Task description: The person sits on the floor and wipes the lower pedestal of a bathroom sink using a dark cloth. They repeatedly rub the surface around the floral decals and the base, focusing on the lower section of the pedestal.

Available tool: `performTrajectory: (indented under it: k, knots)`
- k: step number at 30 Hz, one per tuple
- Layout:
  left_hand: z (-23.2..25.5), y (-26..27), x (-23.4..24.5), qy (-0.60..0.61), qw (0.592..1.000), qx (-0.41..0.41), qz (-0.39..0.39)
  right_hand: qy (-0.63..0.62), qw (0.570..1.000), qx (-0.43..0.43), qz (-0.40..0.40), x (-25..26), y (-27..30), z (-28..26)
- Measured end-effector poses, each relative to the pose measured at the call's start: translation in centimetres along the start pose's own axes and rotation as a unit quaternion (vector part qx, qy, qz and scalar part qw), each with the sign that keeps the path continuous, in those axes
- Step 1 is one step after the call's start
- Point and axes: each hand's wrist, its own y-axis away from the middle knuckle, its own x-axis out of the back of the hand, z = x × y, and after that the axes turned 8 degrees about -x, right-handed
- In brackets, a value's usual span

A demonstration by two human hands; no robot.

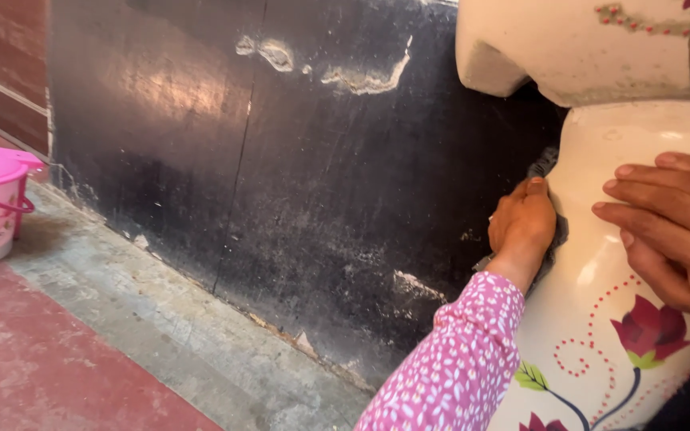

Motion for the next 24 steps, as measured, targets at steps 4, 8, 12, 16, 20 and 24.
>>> performTrajectory:
  k: [4,8,12,16,20,24]
  knots:
    - [-0.3,3.8,-1.1,0.028,0.983,-0.137,0.117,-0.002,1.000,-0.013,-0.003,-0.3,0.5,0.1]
    - [0.5,8.6,-2.0,0.068,0.951,-0.247,0.171,-0.004,1.000,-0.011,-0.018,-0.6,0.4,0.3]
    - [1.7,9.1,-2.1,0.062,0.950,-0.257,0.168,-0.013,1.000,-0.007,-0.020,-0.6,0.8,0.8]
    - [2.2,6.5,-1.8,0.050,0.972,-0.198,0.113,-0.007,1.000,-0.014,-0.013,-0.6,0.7,0.6]
    - [2.4,3.1,-1.2,0.029,0.987,-0.141,0.066,-0.004,1.000,-0.010,-0.005,-0.1,0.1,-0.1]
    - [2.6,-0.1,-0.1,0.029,0.998,-0.060,-0.015,0.002,0.999,-0.032,-0.006,0.9,-0.6,-1.3]
